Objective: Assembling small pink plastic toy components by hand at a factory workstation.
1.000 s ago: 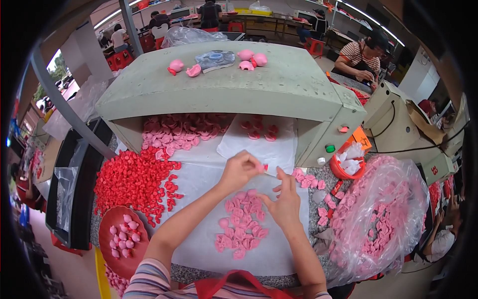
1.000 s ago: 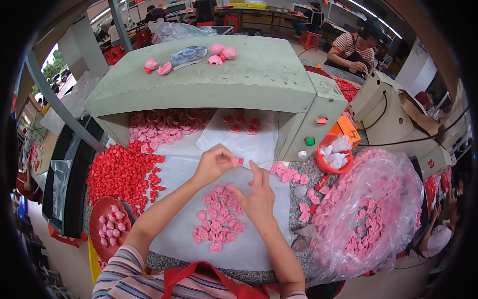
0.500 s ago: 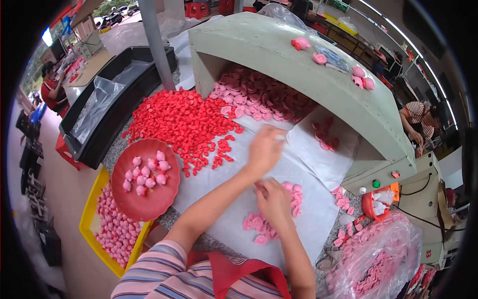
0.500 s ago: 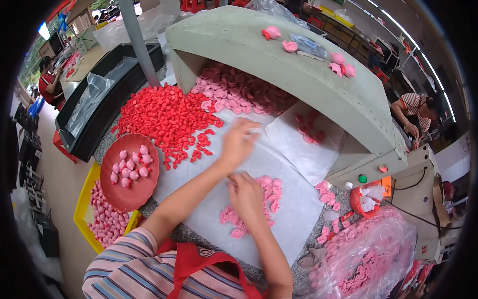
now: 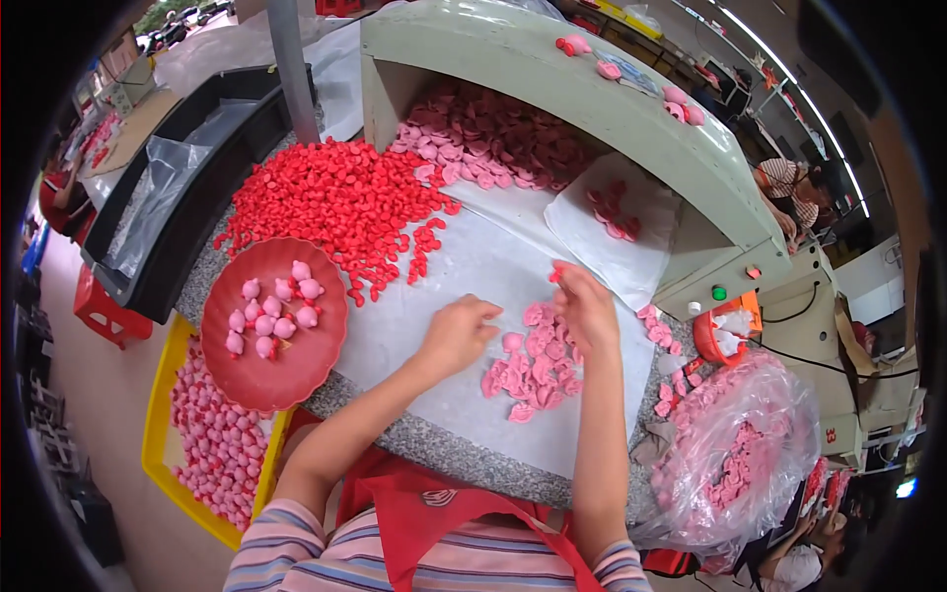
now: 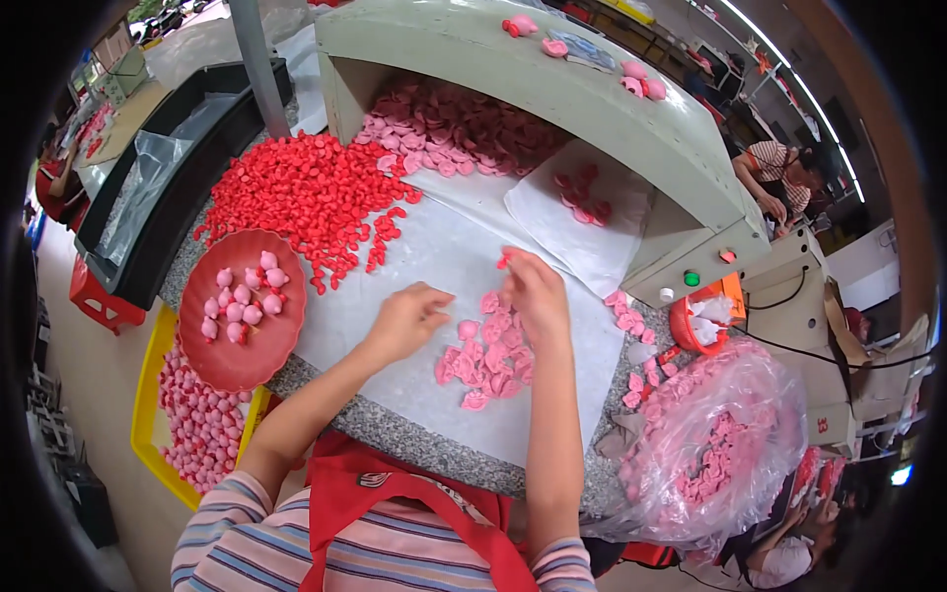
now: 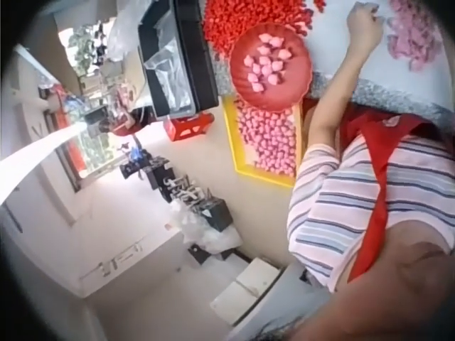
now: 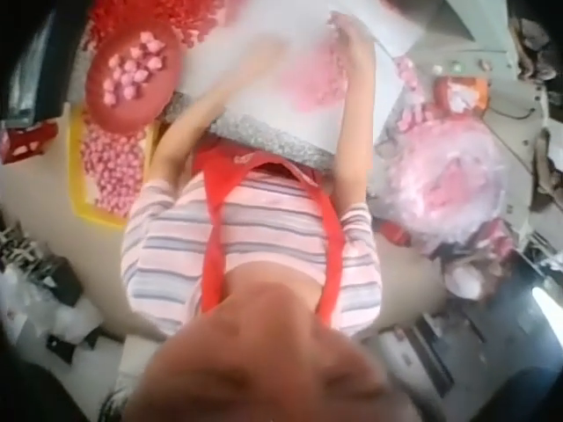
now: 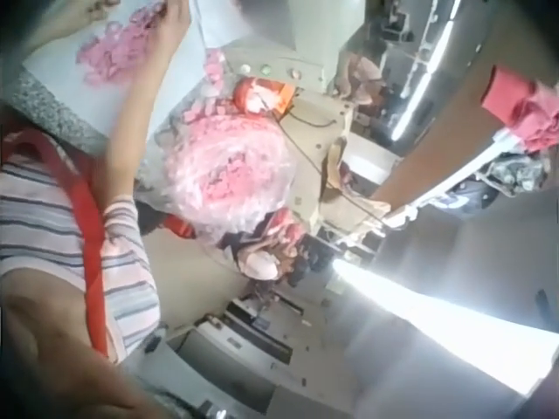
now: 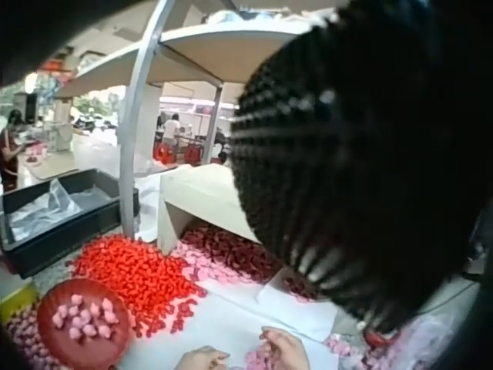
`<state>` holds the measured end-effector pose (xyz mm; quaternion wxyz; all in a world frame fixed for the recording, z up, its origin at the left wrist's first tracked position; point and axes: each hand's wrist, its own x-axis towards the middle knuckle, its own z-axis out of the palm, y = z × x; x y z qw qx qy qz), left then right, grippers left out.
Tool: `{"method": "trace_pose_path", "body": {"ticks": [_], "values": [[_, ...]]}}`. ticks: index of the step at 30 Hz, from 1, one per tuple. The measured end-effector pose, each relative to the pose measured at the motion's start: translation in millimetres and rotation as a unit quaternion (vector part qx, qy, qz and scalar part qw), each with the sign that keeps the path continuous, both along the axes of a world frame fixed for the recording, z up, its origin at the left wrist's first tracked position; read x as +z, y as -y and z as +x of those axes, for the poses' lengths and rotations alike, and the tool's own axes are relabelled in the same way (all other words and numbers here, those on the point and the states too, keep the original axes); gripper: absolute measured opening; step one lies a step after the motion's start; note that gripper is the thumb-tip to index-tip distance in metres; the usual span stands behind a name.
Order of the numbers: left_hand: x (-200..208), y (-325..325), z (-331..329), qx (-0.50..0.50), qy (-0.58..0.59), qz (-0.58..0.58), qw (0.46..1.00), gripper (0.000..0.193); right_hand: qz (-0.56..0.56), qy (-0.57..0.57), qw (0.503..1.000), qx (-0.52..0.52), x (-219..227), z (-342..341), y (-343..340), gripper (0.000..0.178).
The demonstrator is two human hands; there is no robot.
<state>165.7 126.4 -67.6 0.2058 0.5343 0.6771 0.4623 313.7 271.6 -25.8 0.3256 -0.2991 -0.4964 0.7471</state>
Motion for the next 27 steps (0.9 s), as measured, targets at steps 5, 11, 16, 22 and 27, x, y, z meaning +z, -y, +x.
{"method": "trace_pose_path", "body": {"ticks": [5, 11, 16, 22, 27], "values": [[-5.2, -19.8, 30.6, -0.100, -0.245, -0.006, 0.964, 0.026, -0.078, -0.023, 0.994, -0.067, 13.0, 69.3, 45.9, 0.029], [21.6, -5.2, 11.2, -0.135, 0.188, -0.052, 0.971, 0.031, -0.011, 0.055, 0.998, -0.026, 5.9, 72.2, 83.6, 0.020], [34.5, 19.3, 17.7, -0.149, 0.745, -0.041, 0.649, 0.037, 0.066, 0.061, 0.995, -0.046, 39.5, 51.0, 101.6, 0.024], [61.4, 28.1, 30.1, -0.163, 0.661, -0.015, 0.732, 0.037, 0.141, 0.052, 0.985, -0.084, 59.9, 46.2, 110.0, 0.028], [63.8, 28.8, 30.9, -0.155, 0.501, -0.033, 0.851, 0.028, 0.319, 0.151, 0.932, -0.078, 68.0, 45.3, 111.1, 0.029]]}}
